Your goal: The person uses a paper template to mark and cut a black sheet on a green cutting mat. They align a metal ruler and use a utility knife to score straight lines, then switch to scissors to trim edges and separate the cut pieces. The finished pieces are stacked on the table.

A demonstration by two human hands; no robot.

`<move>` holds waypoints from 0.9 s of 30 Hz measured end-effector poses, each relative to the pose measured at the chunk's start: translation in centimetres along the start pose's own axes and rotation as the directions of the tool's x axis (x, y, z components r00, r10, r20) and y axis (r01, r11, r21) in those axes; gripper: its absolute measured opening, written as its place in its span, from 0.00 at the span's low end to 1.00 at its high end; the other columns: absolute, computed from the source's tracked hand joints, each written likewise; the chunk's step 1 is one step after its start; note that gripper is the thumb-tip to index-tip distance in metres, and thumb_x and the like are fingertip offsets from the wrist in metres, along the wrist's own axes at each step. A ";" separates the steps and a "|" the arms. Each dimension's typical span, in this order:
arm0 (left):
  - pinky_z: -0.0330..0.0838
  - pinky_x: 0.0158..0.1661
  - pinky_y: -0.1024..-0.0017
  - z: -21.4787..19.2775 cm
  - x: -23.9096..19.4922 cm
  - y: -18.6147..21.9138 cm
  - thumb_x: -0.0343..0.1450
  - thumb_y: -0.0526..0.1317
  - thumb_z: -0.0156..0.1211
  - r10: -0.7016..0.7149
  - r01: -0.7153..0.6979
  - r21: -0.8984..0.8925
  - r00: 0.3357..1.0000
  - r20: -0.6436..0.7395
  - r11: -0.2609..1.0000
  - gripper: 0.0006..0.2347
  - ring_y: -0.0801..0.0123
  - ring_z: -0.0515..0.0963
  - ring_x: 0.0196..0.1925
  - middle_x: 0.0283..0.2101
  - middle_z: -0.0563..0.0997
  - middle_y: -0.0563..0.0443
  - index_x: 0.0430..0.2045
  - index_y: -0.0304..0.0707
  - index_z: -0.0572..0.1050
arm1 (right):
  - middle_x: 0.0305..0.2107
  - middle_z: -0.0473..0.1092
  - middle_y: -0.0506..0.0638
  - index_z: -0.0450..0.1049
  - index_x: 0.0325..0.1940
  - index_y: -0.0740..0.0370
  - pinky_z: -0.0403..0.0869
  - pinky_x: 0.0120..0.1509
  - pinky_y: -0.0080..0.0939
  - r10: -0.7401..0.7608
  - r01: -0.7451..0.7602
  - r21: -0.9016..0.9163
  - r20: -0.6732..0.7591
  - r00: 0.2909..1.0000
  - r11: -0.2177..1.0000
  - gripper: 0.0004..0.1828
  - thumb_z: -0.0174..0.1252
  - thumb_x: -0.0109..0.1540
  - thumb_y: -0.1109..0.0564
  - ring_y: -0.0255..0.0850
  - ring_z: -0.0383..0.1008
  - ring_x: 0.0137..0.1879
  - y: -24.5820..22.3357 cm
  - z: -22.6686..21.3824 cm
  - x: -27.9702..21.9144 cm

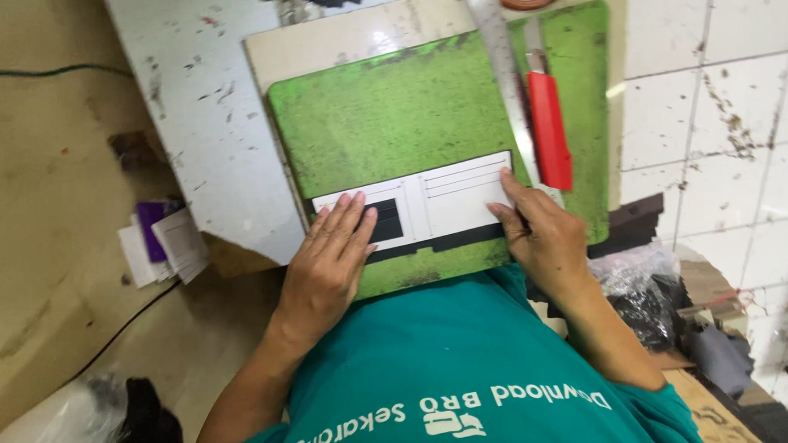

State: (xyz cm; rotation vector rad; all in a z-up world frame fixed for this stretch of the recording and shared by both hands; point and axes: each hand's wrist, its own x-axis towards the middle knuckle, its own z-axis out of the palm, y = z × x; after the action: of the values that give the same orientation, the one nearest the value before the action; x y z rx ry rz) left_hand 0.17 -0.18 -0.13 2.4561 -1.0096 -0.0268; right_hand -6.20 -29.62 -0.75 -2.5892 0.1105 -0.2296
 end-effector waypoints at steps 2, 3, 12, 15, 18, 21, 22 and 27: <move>0.61 0.69 0.59 -0.2 0.2 0.2 0.76 0.39 0.60 0.011 -0.011 0.000 1.000 0.003 1.000 0.17 0.53 0.71 0.70 0.67 0.73 0.41 0.60 0.37 0.74 | 0.34 0.80 0.50 0.82 0.58 0.56 0.78 0.40 0.45 0.017 -0.017 -0.001 -0.011 1.000 1.000 0.19 0.70 0.63 0.54 0.48 0.81 0.39 -0.5 -0.3 0.2; 0.61 0.69 0.58 -0.3 0.3 0.3 0.76 0.39 0.60 0.008 -0.008 0.013 1.000 0.007 1.000 0.17 0.53 0.71 0.70 0.67 0.73 0.40 0.60 0.36 0.74 | 0.34 0.80 0.49 0.82 0.57 0.55 0.78 0.40 0.45 0.024 -0.024 0.014 -0.014 1.000 1.000 0.19 0.70 0.63 0.54 0.48 0.81 0.40 -0.8 -0.4 0.4; 0.62 0.69 0.57 -0.2 0.1 0.4 0.75 0.38 0.61 -0.016 0.015 0.015 0.999 0.047 1.000 0.18 0.53 0.70 0.70 0.68 0.72 0.40 0.61 0.37 0.74 | 0.31 0.79 0.49 0.81 0.59 0.54 0.78 0.37 0.46 0.024 -0.024 -0.009 -0.013 1.000 1.000 0.20 0.70 0.62 0.53 0.48 0.80 0.36 0.4 0.4 -0.5; 0.62 0.69 0.56 0.0 -0.1 0.3 0.75 0.38 0.61 -0.018 0.018 0.003 0.999 0.034 1.000 0.18 0.53 0.70 0.71 0.68 0.72 0.41 0.62 0.37 0.73 | 0.30 0.78 0.49 0.81 0.59 0.55 0.78 0.38 0.46 0.000 0.000 -0.026 -0.005 1.000 1.000 0.20 0.70 0.63 0.53 0.48 0.80 0.36 -0.1 -0.3 0.2; 0.62 0.69 0.56 0.1 -0.1 0.3 0.75 0.38 0.62 -0.019 0.019 0.007 0.999 0.032 1.000 0.19 0.53 0.69 0.71 0.68 0.72 0.41 0.62 0.37 0.73 | 0.30 0.78 0.51 0.81 0.59 0.56 0.78 0.38 0.47 -0.015 0.015 -0.034 0.008 1.000 0.999 0.19 0.70 0.64 0.54 0.50 0.80 0.36 0.1 -0.3 -0.1; 0.59 0.70 0.56 0.3 -0.2 0.1 0.75 0.38 0.63 -0.010 0.010 0.002 1.000 0.026 1.000 0.18 0.52 0.69 0.71 0.68 0.72 0.40 0.61 0.36 0.74 | 0.30 0.78 0.53 0.81 0.60 0.58 0.77 0.36 0.47 -0.005 0.005 0.001 0.007 1.000 1.000 0.20 0.71 0.63 0.56 0.51 0.80 0.35 0.2 -0.1 -0.2; 0.59 0.70 0.56 0.3 -0.3 0.0 0.75 0.38 0.63 -0.010 0.010 0.002 1.000 0.026 1.000 0.18 0.52 0.69 0.71 0.68 0.72 0.40 0.61 0.36 0.74 | 0.30 0.78 0.53 0.81 0.60 0.58 0.77 0.36 0.47 -0.005 0.005 0.001 0.008 1.000 1.000 0.20 0.71 0.63 0.56 0.51 0.80 0.35 0.1 0.0 -0.2; 0.60 0.70 0.56 0.6 -0.5 0.0 0.75 0.37 0.63 0.003 -0.003 0.026 1.000 0.012 1.000 0.18 0.52 0.69 0.71 0.68 0.71 0.39 0.60 0.36 0.75 | 0.31 0.78 0.53 0.81 0.61 0.58 0.77 0.37 0.48 -0.017 0.017 -0.001 -0.005 1.000 1.000 0.20 0.70 0.65 0.55 0.52 0.80 0.36 0.4 0.2 -0.5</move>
State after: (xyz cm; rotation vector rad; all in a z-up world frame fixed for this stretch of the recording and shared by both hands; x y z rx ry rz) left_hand -0.31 -0.14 -0.73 2.4809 -1.0248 -0.0278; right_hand -6.68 -29.79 -1.19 -2.5914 0.0901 -0.2417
